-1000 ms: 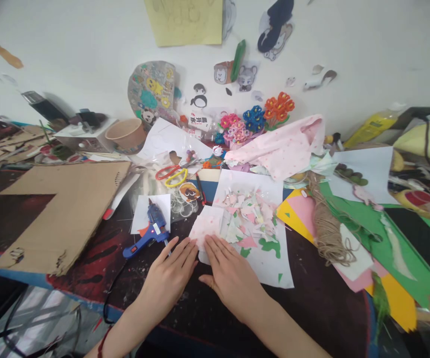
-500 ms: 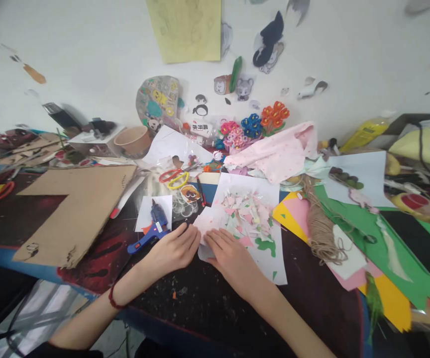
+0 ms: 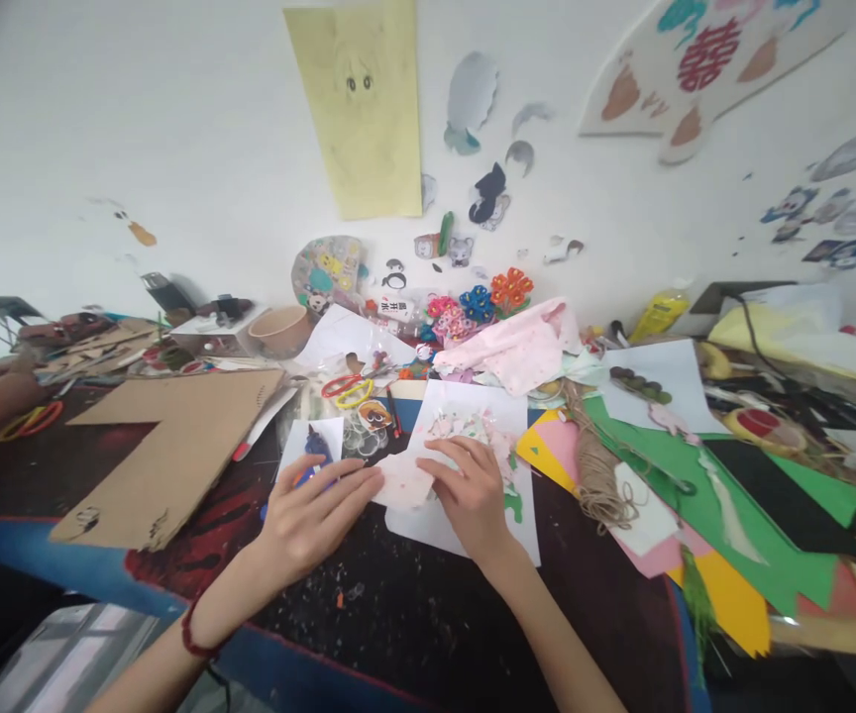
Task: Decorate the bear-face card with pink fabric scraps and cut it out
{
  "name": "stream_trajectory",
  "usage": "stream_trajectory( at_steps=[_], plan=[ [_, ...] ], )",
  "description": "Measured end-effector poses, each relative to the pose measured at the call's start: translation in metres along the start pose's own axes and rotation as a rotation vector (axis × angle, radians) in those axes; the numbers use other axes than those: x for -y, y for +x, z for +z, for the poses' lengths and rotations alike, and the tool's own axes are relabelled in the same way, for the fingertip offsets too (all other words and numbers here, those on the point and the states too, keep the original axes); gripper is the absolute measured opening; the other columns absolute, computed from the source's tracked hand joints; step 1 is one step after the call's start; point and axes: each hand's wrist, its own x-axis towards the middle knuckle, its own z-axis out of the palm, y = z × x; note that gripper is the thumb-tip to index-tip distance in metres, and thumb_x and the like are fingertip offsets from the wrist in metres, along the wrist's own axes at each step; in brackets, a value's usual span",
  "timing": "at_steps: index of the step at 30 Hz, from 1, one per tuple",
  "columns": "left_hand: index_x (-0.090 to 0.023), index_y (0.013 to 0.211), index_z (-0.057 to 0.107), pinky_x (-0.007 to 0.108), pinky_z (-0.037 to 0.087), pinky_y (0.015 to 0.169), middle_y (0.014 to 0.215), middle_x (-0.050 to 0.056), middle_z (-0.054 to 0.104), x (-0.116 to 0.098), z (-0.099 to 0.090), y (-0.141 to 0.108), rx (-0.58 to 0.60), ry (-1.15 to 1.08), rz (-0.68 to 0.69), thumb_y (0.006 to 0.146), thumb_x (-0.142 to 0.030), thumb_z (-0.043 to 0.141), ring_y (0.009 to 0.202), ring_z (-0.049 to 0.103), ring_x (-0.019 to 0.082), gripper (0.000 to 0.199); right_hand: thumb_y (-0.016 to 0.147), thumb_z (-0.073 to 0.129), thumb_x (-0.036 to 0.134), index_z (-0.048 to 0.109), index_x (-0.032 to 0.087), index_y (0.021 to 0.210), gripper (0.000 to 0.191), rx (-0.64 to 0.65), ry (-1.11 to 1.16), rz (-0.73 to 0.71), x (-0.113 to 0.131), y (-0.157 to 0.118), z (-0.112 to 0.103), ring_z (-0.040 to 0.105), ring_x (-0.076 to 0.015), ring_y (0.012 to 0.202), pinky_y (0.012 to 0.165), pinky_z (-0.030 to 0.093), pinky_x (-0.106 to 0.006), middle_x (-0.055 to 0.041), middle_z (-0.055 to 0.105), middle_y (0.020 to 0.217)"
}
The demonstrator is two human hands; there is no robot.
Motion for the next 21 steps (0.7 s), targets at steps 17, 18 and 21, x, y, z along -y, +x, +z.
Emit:
stream_trajectory(
  at_steps=[17, 18, 21],
  plan=[
    [-0.012, 0.089, 0.071, 0.025, 0.051, 0.067, 0.083, 0.006, 0.073, 0.03, 0.043, 0.142, -0.105, -1.261, -0.785, 0.084, -0.037, 0.066, 0.076, 0.066, 0.016, 0.027, 0.075, 0.075, 0.048, 0.061, 0.018, 0.061, 0.036, 0.008, 0.572, 0.631, -0.009, 0.057, -0.058, 0.051, -0.0134, 0.055, 0.05, 0.04, -0.025, 0.002, 0.057, 0.058],
    [-0.011, 0.094, 0.072, 0.026, 0.053, 0.069, 0.087, 0.008, 0.074, 0.03, 0.045, 0.147, -0.076, -1.322, -0.774, 0.084, -0.038, 0.066, 0.08, 0.067, 0.017, 0.029, 0.074, 0.076, 0.047, 0.063, 0.017, 0.063, 0.034, -0.013, 0.576, 0.63, -0.011, 0.063, -0.059, 0.055, -0.015, 0.058, 0.053, 0.044, -0.026, 0.0005, 0.061, 0.061],
    [-0.01, 0.101, 0.072, 0.029, 0.056, 0.072, 0.096, 0.011, 0.076, 0.033, 0.053, 0.164, -0.012, -1.433, -0.751, 0.078, -0.037, 0.074, 0.083, 0.07, 0.02, 0.035, 0.073, 0.078, 0.043, 0.071, 0.017, 0.076, 0.027, -0.02, 0.646, 0.62, -0.021, 0.087, -0.064, 0.066, -0.0197, 0.072, 0.066, 0.053, -0.03, -0.0032, 0.071, 0.075]
  ],
)
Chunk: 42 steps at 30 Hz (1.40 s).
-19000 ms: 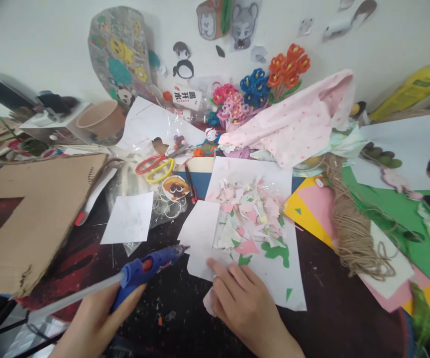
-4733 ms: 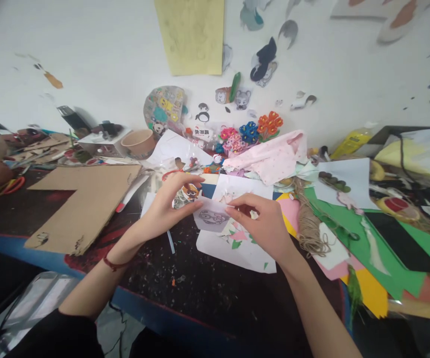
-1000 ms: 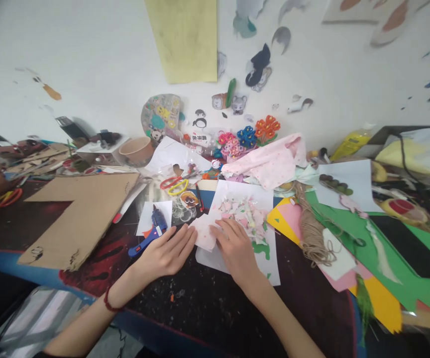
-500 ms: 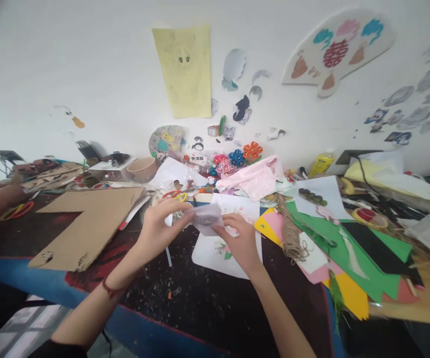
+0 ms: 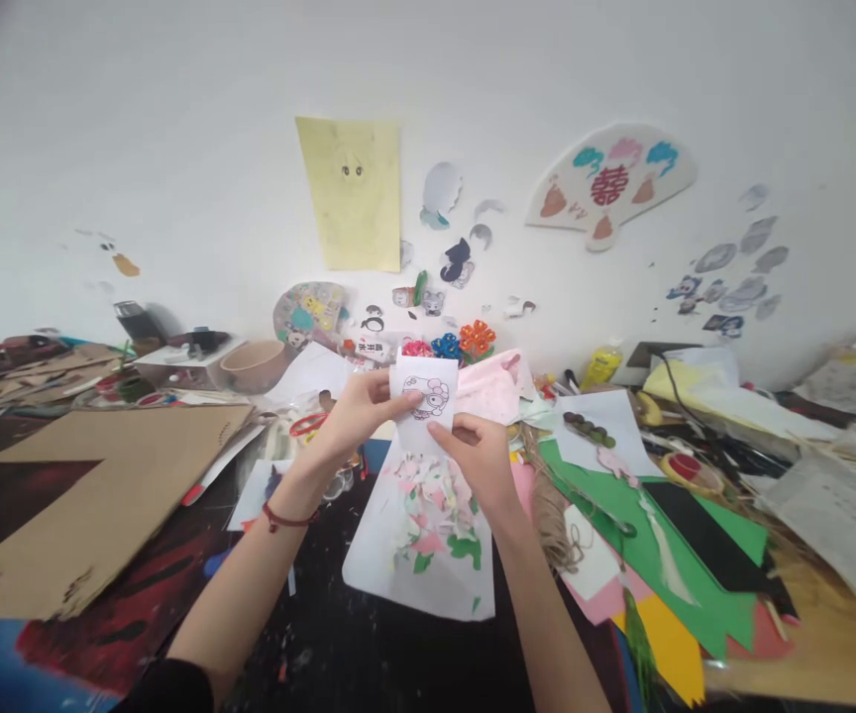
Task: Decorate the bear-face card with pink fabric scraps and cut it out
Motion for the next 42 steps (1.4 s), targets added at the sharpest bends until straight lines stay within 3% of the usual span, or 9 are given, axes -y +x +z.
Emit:
stream_trajectory(
  at_steps=[4, 11, 14, 18, 24, 29, 32, 35, 42],
  plan=[
    [-0.009, 0.096, 0.074, 0.031, 0.058, 0.069, 0.095, 0.012, 0.077, 0.004, 0.005, 0.027, -0.061, 0.014, 0.035, 0.074, -0.037, 0.078, 0.081, 0.072, 0.023, 0.036, 0.074, 0.079, 0.04, 0.074, 0.017, 0.1, 0.035, 0.053, 0.064, -0.077, 0.008, 0.04, -0.007, 0.07, -0.0244, 0.092, 0.082, 0.055, -0.037, -0.0071, 0.076, 0.098],
    [-0.008, 0.101, 0.074, 0.038, 0.059, 0.078, 0.1, 0.015, 0.077, 0.013, 0.006, 0.055, -0.102, -0.077, 0.105, 0.074, -0.038, 0.079, 0.091, 0.073, 0.029, 0.041, 0.071, 0.081, 0.04, 0.076, 0.016, 0.084, 0.028, -0.02, 0.099, -0.138, 0.009, 0.082, -0.011, 0.069, -0.0221, 0.075, 0.071, 0.056, -0.035, -0.0053, 0.075, 0.079],
    [-0.007, 0.1, 0.074, 0.038, 0.06, 0.075, 0.099, 0.016, 0.077, 0.015, 0.002, 0.056, -0.109, -0.046, 0.091, 0.074, -0.038, 0.078, 0.089, 0.073, 0.03, 0.041, 0.075, 0.079, 0.039, 0.075, 0.017, 0.083, 0.024, -0.023, 0.115, -0.139, 0.008, 0.085, -0.007, 0.067, -0.0196, 0.074, 0.069, 0.055, -0.031, -0.003, 0.073, 0.076],
    [-0.011, 0.099, 0.074, 0.034, 0.059, 0.073, 0.098, 0.012, 0.077, 0.013, -0.001, 0.051, -0.1, 0.014, 0.064, 0.077, -0.038, 0.077, 0.088, 0.072, 0.026, 0.035, 0.076, 0.077, 0.041, 0.068, 0.017, 0.064, 0.028, -0.1, 0.069, -0.205, 0.006, 0.085, -0.001, 0.057, -0.0145, 0.061, 0.057, 0.048, -0.026, 0.0007, 0.062, 0.061],
    [-0.013, 0.087, 0.073, 0.026, 0.052, 0.06, 0.079, 0.006, 0.073, 0.016, -0.002, 0.045, -0.141, -0.124, 0.059, 0.076, -0.044, 0.076, 0.071, 0.066, 0.019, 0.033, 0.077, 0.075, 0.044, 0.066, 0.017, 0.063, 0.032, -0.041, 0.066, -0.177, 0.007, 0.082, 0.003, 0.051, -0.0129, 0.059, 0.055, 0.042, -0.025, 0.0012, 0.057, 0.061],
    [-0.014, 0.065, 0.061, 0.02, 0.033, 0.044, 0.056, 0.0, 0.055, 0.022, -0.013, 0.046, -0.26, 0.121, 0.113, 0.085, -0.057, 0.061, 0.05, 0.046, 0.009, 0.048, 0.081, 0.072, 0.046, 0.066, 0.017, 0.061, 0.035, -0.038, 0.014, -0.196, 0.006, 0.08, 0.01, 0.055, -0.0152, 0.061, 0.055, 0.044, -0.026, -0.0005, 0.061, 0.061],
    [-0.014, 0.069, 0.063, 0.021, 0.037, 0.048, 0.062, 0.0, 0.059, 0.022, -0.018, 0.047, -0.21, 0.102, 0.175, 0.082, -0.055, 0.066, 0.055, 0.05, 0.01, 0.043, 0.078, 0.076, 0.041, 0.074, 0.018, 0.076, 0.023, 0.011, 0.108, -0.186, 0.004, 0.078, 0.015, 0.063, -0.0183, 0.071, 0.064, 0.051, -0.028, -0.002, 0.069, 0.072],
    [-0.014, 0.079, 0.068, 0.022, 0.043, 0.054, 0.069, 0.003, 0.064, 0.019, -0.016, 0.046, -0.136, 0.023, 0.213, 0.075, -0.05, 0.075, 0.062, 0.057, 0.013, 0.037, 0.073, 0.082, 0.037, 0.078, 0.02, 0.089, 0.024, -0.022, 0.148, -0.194, 0.005, 0.076, 0.017, 0.068, -0.0204, 0.075, 0.068, 0.055, -0.031, -0.0042, 0.075, 0.084],
    [-0.016, 0.068, 0.065, 0.023, 0.038, 0.049, 0.063, 0.002, 0.06, 0.016, -0.013, 0.042, -0.142, 0.103, 0.285, 0.07, -0.051, 0.079, 0.06, 0.054, 0.014, 0.038, 0.074, 0.08, 0.039, 0.076, 0.018, 0.075, 0.021, -0.085, 0.078, -0.238, 0.011, 0.074, 0.014, 0.061, -0.0157, 0.062, 0.057, 0.05, -0.027, -0.002, 0.071, 0.072]
  ],
)
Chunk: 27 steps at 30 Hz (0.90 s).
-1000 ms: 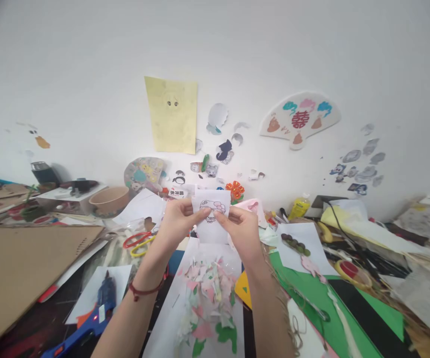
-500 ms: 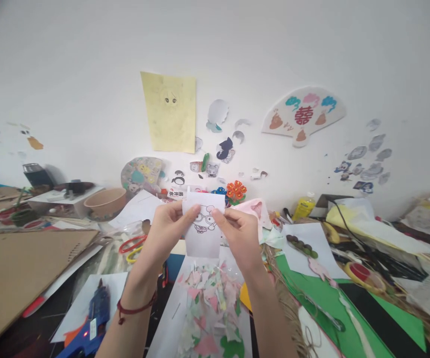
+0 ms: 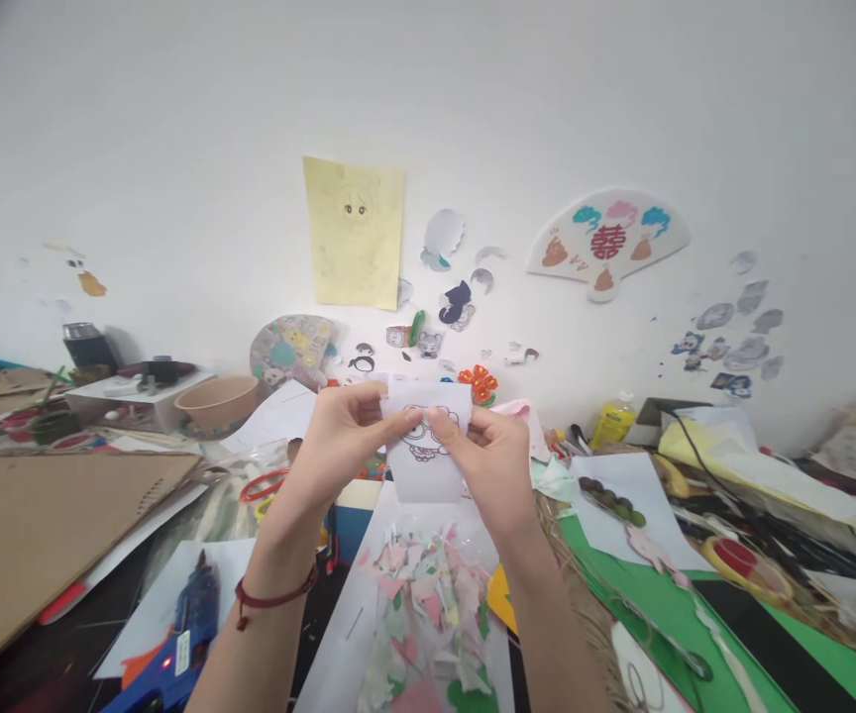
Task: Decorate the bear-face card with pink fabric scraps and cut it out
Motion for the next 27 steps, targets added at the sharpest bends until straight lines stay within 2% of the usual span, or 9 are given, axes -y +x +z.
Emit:
stream_trajectory(
  at_steps=[4, 9, 12, 17, 19, 22, 24, 27],
  plan=[
    [-0.017, 0.057, 0.053, 0.023, 0.029, 0.046, 0.055, -0.002, 0.046, 0.0019, -0.0008, 0.0002, -0.008, 0.071, 0.026, 0.076, -0.051, 0.074, 0.054, 0.042, 0.01, 0.045, 0.077, 0.077, 0.042, 0.062, 0.017, 0.055, 0.036, -0.017, -0.025, -0.035, 0.0006, 0.0, -0.0027, 0.048, -0.0107, 0.052, 0.048, 0.04, -0.024, 0.002, 0.055, 0.054],
    [-0.018, 0.056, 0.036, 0.025, 0.021, 0.049, 0.057, -0.005, 0.028, 0.0017, -0.0008, 0.0021, -0.013, 0.178, 0.065, 0.089, -0.047, 0.059, 0.054, 0.027, 0.009, 0.049, 0.078, 0.072, 0.052, 0.062, 0.018, 0.059, 0.041, 0.033, -0.056, 0.007, -0.0031, 0.0003, -0.0064, 0.049, -0.0132, 0.054, 0.049, 0.039, -0.026, 0.0003, 0.054, 0.056],
    [-0.019, 0.058, 0.037, 0.025, 0.024, 0.051, 0.057, -0.004, 0.031, 0.0024, -0.0009, 0.0026, -0.028, 0.239, 0.079, 0.094, -0.047, 0.049, 0.055, 0.03, 0.01, 0.047, 0.078, 0.071, 0.056, 0.062, 0.019, 0.059, 0.043, 0.036, -0.058, 0.018, -0.0054, 0.0018, -0.0069, 0.051, -0.0145, 0.054, 0.048, 0.039, -0.027, -0.0001, 0.054, 0.055],
    [-0.018, 0.062, 0.052, 0.024, 0.028, 0.05, 0.058, -0.002, 0.046, 0.0051, -0.0011, 0.0019, -0.056, 0.234, 0.08, 0.081, -0.048, 0.068, 0.056, 0.04, 0.011, 0.039, 0.076, 0.075, 0.053, 0.067, 0.019, 0.064, 0.036, 0.072, 0.016, 0.086, -0.0036, 0.0021, -0.0056, 0.059, -0.0171, 0.06, 0.056, 0.048, -0.029, -0.0011, 0.063, 0.062],
    [-0.018, 0.06, 0.051, 0.024, 0.028, 0.05, 0.057, -0.002, 0.045, 0.005, -0.0009, 0.0022, -0.079, 0.238, 0.082, 0.082, -0.047, 0.067, 0.055, 0.04, 0.011, 0.04, 0.07, 0.082, 0.045, 0.073, 0.019, 0.072, 0.027, 0.137, 0.059, 0.122, -0.0016, 0.0015, -0.0058, 0.063, -0.0192, 0.068, 0.065, 0.052, -0.032, -0.0023, 0.069, 0.071],
    [-0.018, 0.056, 0.045, 0.025, 0.024, 0.049, 0.054, -0.004, 0.037, 0.0025, -0.0002, 0.0029, -0.097, 0.263, 0.095, 0.091, -0.046, 0.055, 0.053, 0.033, 0.01, 0.046, 0.064, 0.087, 0.038, 0.076, 0.019, 0.082, 0.029, 0.172, 0.071, 0.147, 0.0004, 0.0007, -0.0062, 0.067, -0.0217, 0.075, 0.075, 0.055, -0.037, -0.0041, 0.073, 0.078],
    [-0.018, 0.055, 0.043, 0.025, 0.023, 0.05, 0.053, -0.004, 0.034, 0.0005, 0.0004, 0.0025, -0.105, 0.281, 0.106, 0.092, -0.048, 0.052, 0.053, 0.031, 0.01, 0.048, 0.067, 0.085, 0.04, 0.076, 0.018, 0.081, 0.027, 0.147, 0.051, 0.142, 0.0001, 0.0004, -0.0063, 0.066, -0.0206, 0.072, 0.073, 0.055, -0.036, -0.0038, 0.073, 0.074],
    [-0.018, 0.058, 0.05, 0.025, 0.026, 0.051, 0.054, -0.003, 0.042, 0.001, 0.0011, 0.0012, -0.08, 0.272, 0.106, 0.083, -0.051, 0.066, 0.055, 0.037, 0.011, 0.044, 0.072, 0.08, 0.045, 0.069, 0.017, 0.064, 0.031, 0.109, 0.011, 0.098, -0.0022, 0.0004, -0.0065, 0.057, -0.0142, 0.058, 0.057, 0.049, -0.028, -0.0002, 0.064, 0.06]
  ],
)
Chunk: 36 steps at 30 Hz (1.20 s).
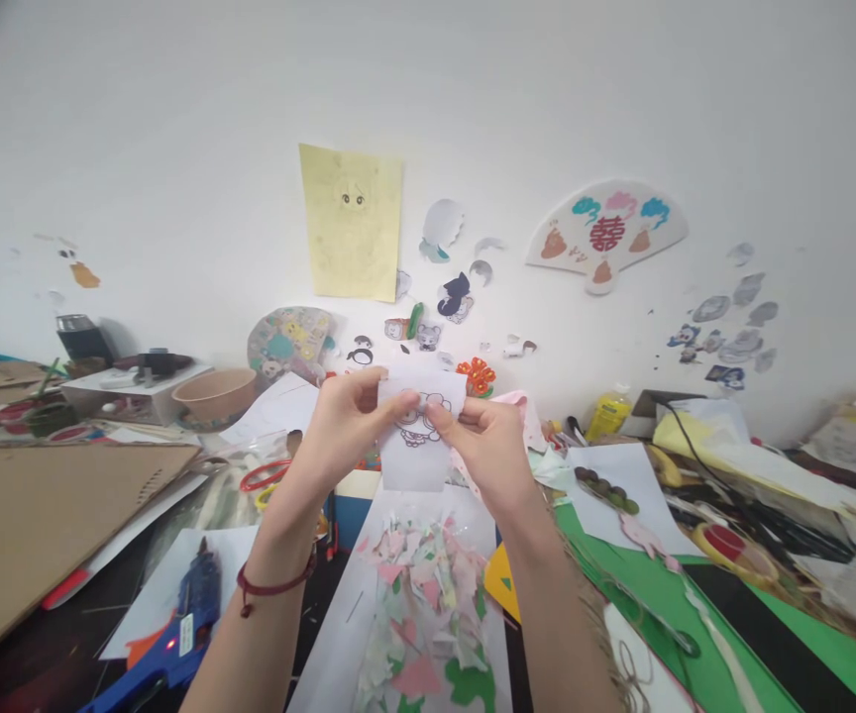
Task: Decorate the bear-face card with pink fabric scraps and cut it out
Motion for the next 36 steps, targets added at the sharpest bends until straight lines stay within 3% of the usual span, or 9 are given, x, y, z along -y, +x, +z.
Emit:
stream_trajectory(
  at_steps=[3, 8, 12, 15, 18, 23, 28, 33, 36],
  plan=[
    [-0.018, 0.058, 0.052, 0.025, 0.028, 0.05, 0.055, -0.002, 0.047, 0.004, 0.002, 0.0, 0.004, -0.036, -0.012, 0.076, -0.052, 0.073, 0.056, 0.04, 0.012, 0.043, 0.078, 0.074, 0.051, 0.057, 0.018, 0.053, 0.045, -0.019, -0.037, -0.025, -0.001, 0.001, -0.001, 0.044, -0.0099, 0.05, 0.047, 0.039, -0.024, 0.0025, 0.05, 0.051],
    [-0.018, 0.052, 0.039, 0.024, 0.02, 0.047, 0.052, -0.004, 0.033, 0.006, 0.006, 0.002, -0.07, -0.041, -0.063, 0.086, -0.052, 0.061, 0.052, 0.029, 0.008, 0.053, 0.076, 0.076, 0.049, 0.065, 0.018, 0.064, 0.035, 0.023, 0.004, 0.013, 0.002, 0.0, 0.002, 0.053, -0.0141, 0.058, 0.054, 0.048, -0.028, -0.0005, 0.058, 0.062],
    [-0.014, 0.073, 0.063, 0.022, 0.036, 0.051, 0.067, 0.001, 0.06, 0.002, 0.004, 0.0, 0.128, -0.265, -0.17, 0.075, -0.049, 0.075, 0.059, 0.05, 0.011, 0.037, 0.076, 0.078, 0.044, 0.062, 0.019, 0.058, 0.035, -0.139, 0.011, -0.075, -0.001, -0.002, 0.004, 0.053, -0.0143, 0.057, 0.053, 0.047, -0.027, 0.0012, 0.056, 0.058],
    [-0.012, 0.085, 0.069, 0.024, 0.045, 0.055, 0.077, 0.005, 0.068, 0.003, 0.004, -0.001, 0.233, -0.356, -0.219, 0.069, -0.046, 0.081, 0.063, 0.058, 0.013, 0.039, 0.077, 0.077, 0.044, 0.068, 0.019, 0.062, 0.03, -0.187, 0.005, -0.097, -0.003, -0.002, 0.004, 0.057, -0.016, 0.06, 0.056, 0.049, -0.029, 0.0005, 0.061, 0.061],
    [-0.014, 0.072, 0.065, 0.022, 0.036, 0.048, 0.065, 0.001, 0.06, 0.007, 0.006, -0.001, 0.157, -0.301, -0.222, 0.076, -0.048, 0.074, 0.055, 0.05, 0.01, 0.036, 0.076, 0.077, 0.044, 0.073, 0.019, 0.069, 0.026, -0.153, 0.018, -0.073, -0.002, -0.001, 0.004, 0.062, -0.0191, 0.065, 0.06, 0.052, -0.031, -0.0017, 0.067, 0.067],
    [-0.017, 0.053, 0.04, 0.023, 0.019, 0.044, 0.054, -0.004, 0.034, 0.008, 0.01, 0.001, -0.041, -0.083, -0.145, 0.089, -0.05, 0.058, 0.051, 0.03, 0.007, 0.052, 0.073, 0.081, 0.041, 0.078, 0.019, 0.08, 0.023, -0.059, 0.081, -0.022, 0.001, 0.0, 0.005, 0.068, -0.0228, 0.075, 0.071, 0.056, -0.036, -0.0048, 0.075, 0.078],
    [-0.015, 0.068, 0.06, 0.022, 0.036, 0.052, 0.066, 0.0, 0.057, 0.003, 0.01, 0.0, 0.063, -0.311, -0.158, 0.075, -0.041, 0.076, 0.06, 0.049, 0.01, 0.032, 0.071, 0.083, 0.039, 0.078, 0.02, 0.089, 0.027, -0.033, 0.152, 0.006, -0.003, 0.003, 0.004, 0.071, -0.0258, 0.085, 0.077, 0.058, -0.038, -0.0048, 0.077, 0.085],
    [-0.014, 0.064, 0.061, 0.022, 0.037, 0.048, 0.061, 0.001, 0.059, 0.007, 0.013, 0.0, 0.075, -0.405, -0.249, 0.082, -0.053, 0.066, 0.055, 0.051, 0.01, 0.044, 0.072, 0.081, 0.045, 0.078, 0.02, 0.089, 0.03, -0.073, 0.137, -0.018, -0.009, 0.007, 0.003, 0.071, -0.0277, 0.09, 0.075, 0.058, -0.038, -0.0051, 0.077, 0.085],
    [-0.012, 0.076, 0.067, 0.023, 0.044, 0.055, 0.071, 0.003, 0.066, 0.009, 0.013, 0.001, 0.103, -0.454, -0.241, 0.076, -0.048, 0.075, 0.062, 0.057, 0.012, 0.036, 0.073, 0.081, 0.043, 0.078, 0.02, 0.091, 0.03, -0.048, 0.12, -0.028, -0.011, 0.009, 0.0, 0.071, -0.0266, 0.09, 0.078, 0.058, -0.038, -0.0055, 0.077, 0.088]
  ],
)
